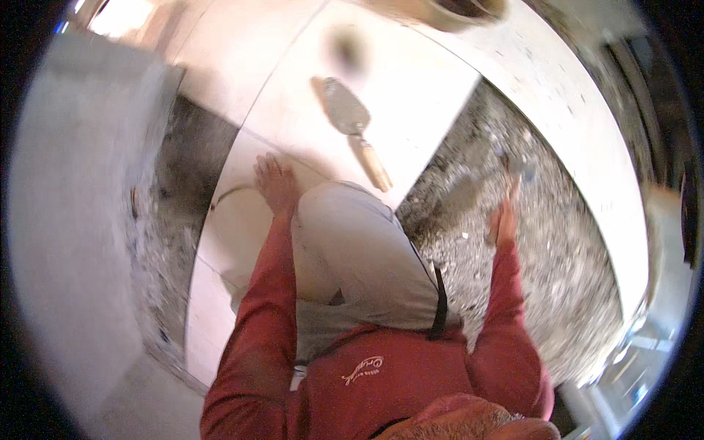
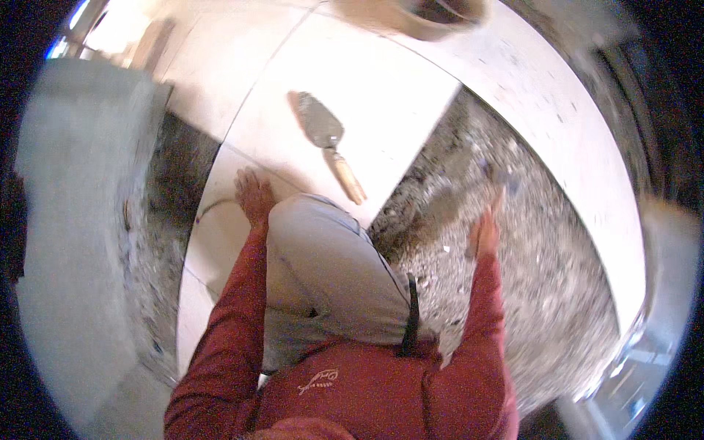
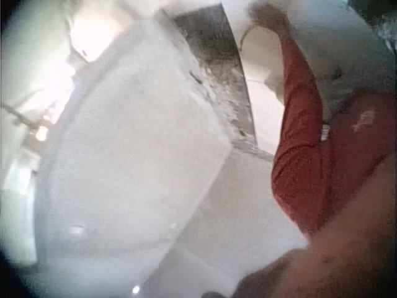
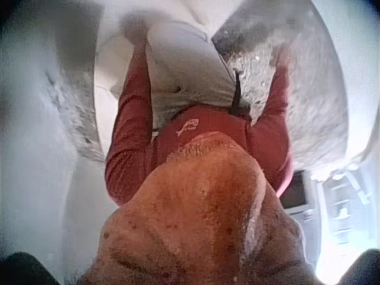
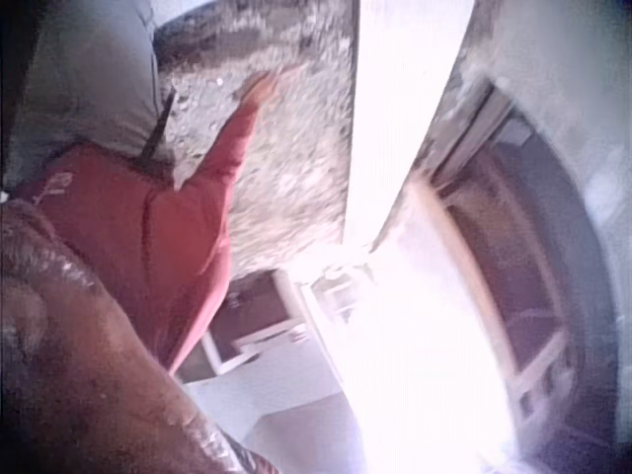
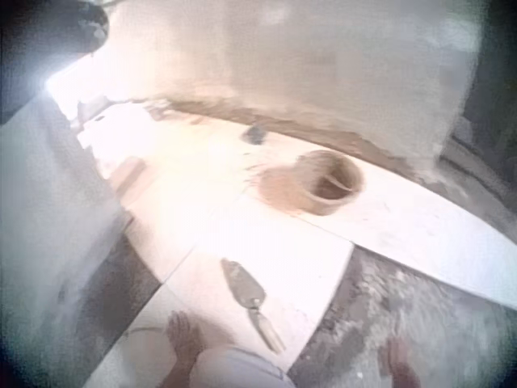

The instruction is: The person spreads mortar on the back of a tile and onto the floor using a trowel, places the tile onto the prepared surface, and taps it into place using a rubber mallet.

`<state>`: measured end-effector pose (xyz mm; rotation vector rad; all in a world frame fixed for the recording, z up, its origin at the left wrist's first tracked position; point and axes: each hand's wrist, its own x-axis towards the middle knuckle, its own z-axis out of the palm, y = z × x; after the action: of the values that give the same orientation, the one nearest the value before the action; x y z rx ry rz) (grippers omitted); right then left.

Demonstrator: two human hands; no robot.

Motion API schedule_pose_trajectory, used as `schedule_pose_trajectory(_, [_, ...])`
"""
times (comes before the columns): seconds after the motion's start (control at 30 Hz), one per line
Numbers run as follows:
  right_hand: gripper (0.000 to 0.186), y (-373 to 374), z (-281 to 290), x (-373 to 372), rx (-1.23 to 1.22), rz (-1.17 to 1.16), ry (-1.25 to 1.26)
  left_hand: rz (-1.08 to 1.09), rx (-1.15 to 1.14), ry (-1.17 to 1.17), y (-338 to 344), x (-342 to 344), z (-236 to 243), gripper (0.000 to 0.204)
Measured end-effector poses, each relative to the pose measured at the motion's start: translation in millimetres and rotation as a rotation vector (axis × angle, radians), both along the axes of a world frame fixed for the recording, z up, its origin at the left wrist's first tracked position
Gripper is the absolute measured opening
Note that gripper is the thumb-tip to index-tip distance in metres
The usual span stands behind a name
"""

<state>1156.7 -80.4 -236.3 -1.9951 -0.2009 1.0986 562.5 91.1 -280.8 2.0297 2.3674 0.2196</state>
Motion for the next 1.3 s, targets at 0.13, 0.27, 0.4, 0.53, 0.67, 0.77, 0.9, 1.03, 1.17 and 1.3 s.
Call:
schedule_pose_trajectory(0.13, [0.039, -38.2, -15.0, -39.9, 0.037, 0.137, 0.033, 0.289, 0.058, -0.006, 19.4, 15.8, 16.0, 0.091])
schedule_pose_trajectory(0.27, [0.032, -54.5, -55.8, -0.2, -0.223, 0.234, -0.081, 0.373, 0.019, -0.036, 44.7, 46.0, 35.8, 0.101])
schedule_pose_trajectory(0.4, [0.037, -34.2, -70.2, -3.5, -0.502, 0.317, -0.109, 0.397, -0.012, -0.078, 41.2, 32.6, 39.1, 0.106])
schedule_pose_trajectory(0.53, [0.042, -74.5, -114.1, 80.0, -0.66, 0.483, -0.257, 0.403, -0.07, -0.188, 49.4, 31.1, 33.1, 0.102])
schedule_pose_trajectory(0.67, [0.043, -43.2, -82.3, 31.0, -0.588, 0.344, -0.05, 0.41, -0.131, -0.151, 45.9, 21.3, 44.1, 0.095])
schedule_pose_trajectory(0.77, [0.045, -39.7, -73.6, 27.3, -0.619, 0.303, 0.023, 0.361, -0.166, -0.078, 52.6, 22.7, 35.8, 0.088])
schedule_pose_trajectory(0.9, [0.044, -6.2, -61.4, 0.9, -0.603, 0.273, 0.215, 0.346, -0.184, -0.084, 50.9, 19.4, 39.0, 0.082])
schedule_pose_trajectory(1.03, [0.04, 7.4, -49.8, -11.3, -0.675, 0.18, 0.149, 0.334, -0.176, -0.126, 53.2, 21.7, 34.4, 0.08])
schedule_pose_trajectory(1.17, [0.036, 23.7, -47.0, -14.6, -0.709, 0.183, 0.192, 0.359, -0.174, -0.075, 45.2, 18.9, 30.1, 0.076])
schedule_pose_trajectory(1.3, [0.035, 25.3, -39.6, -32.3, -0.675, 0.138, 0.184, 0.346, -0.243, -0.111, 48.7, 17.3, 34.1, 0.073])
